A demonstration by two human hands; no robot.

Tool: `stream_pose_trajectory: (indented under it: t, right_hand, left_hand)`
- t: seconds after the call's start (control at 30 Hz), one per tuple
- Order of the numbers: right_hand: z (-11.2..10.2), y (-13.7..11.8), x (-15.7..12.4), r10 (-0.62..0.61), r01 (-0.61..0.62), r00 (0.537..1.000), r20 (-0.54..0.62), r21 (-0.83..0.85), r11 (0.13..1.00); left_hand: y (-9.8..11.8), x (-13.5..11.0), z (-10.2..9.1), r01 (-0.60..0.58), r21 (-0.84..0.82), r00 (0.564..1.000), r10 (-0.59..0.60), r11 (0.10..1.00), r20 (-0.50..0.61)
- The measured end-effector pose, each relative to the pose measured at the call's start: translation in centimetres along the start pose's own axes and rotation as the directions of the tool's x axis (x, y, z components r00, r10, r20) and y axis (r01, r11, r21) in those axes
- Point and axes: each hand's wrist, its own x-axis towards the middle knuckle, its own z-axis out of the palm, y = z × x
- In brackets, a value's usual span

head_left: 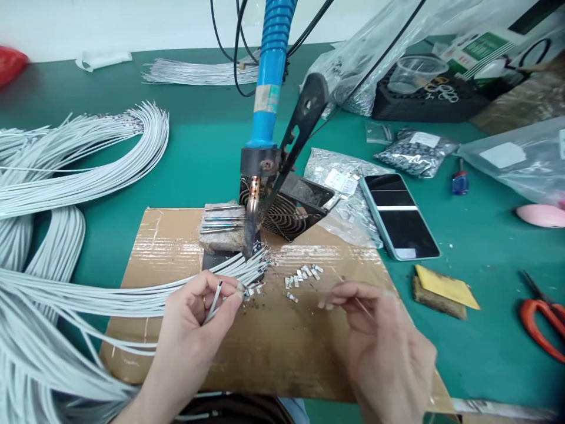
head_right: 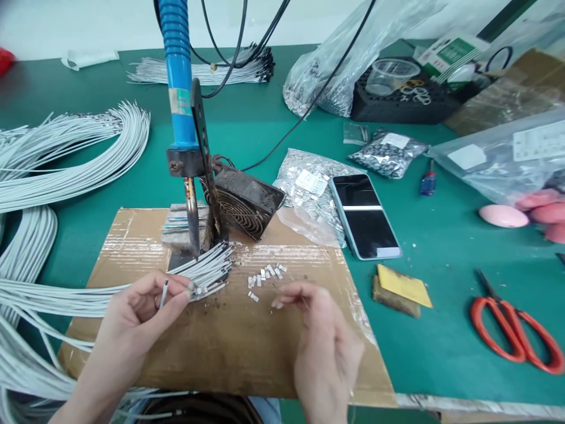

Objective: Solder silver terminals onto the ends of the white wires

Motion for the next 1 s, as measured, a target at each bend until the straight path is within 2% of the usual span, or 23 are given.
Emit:
stream_pose_trajectory:
  t: [0.13, 0.3, 0.43, 0.7, 0.87, 1.0]
  right_hand:
    - [-2.3, 1.6, 0.8, -0.019, 0.021, 0.999, -0.037, 0.054, 0.998]
    - [-1.5, 1.7, 1.6, 0.0, -0.003, 0.998, 0.061, 0.04, 0.999]
    - [-0.9, 2.0, 2.2, 0.016, -0.021, 0.991, 0.134, 0.03, 0.999]
    - [-1.0, 2.6, 2.8, 0.079, -0.087, 0.979, 0.186, 0.033, 0.996]
    - [-1.3, 2.7, 3.0, 0.101, -0.11, 0.978, 0.184, 0.038, 0.993]
    - [-1.5, 3.0, 3.4, 0.099, -0.108, 0.985, 0.138, 0.055, 0.993]
  left_hand:
    - [-0.4, -2.1, -1.0, 0.058, -0.02, 0.997, -0.057, 0.998, 0.058]
    - [-2.8, -4.7, -2.2, 0.065, 0.134, 0.957, -0.1, 0.989, 0.273]
    - [-5.0, -5.7, -3.0, -0.055, 0.136, 0.951, 0.01, 0.989, 0.308]
    - [-6.7, -5.4, -4.1, -0.098, 0.04, 0.944, 0.08, 0.994, 0.32]
    - [-5.8, -4.7, -4.0, -0.034, -0.036, 0.941, 0.044, 0.999, 0.334]
    - [-4.9, -3.7, -4.1, 0.055, -0.125, 0.93, -0.005, 0.991, 0.367]
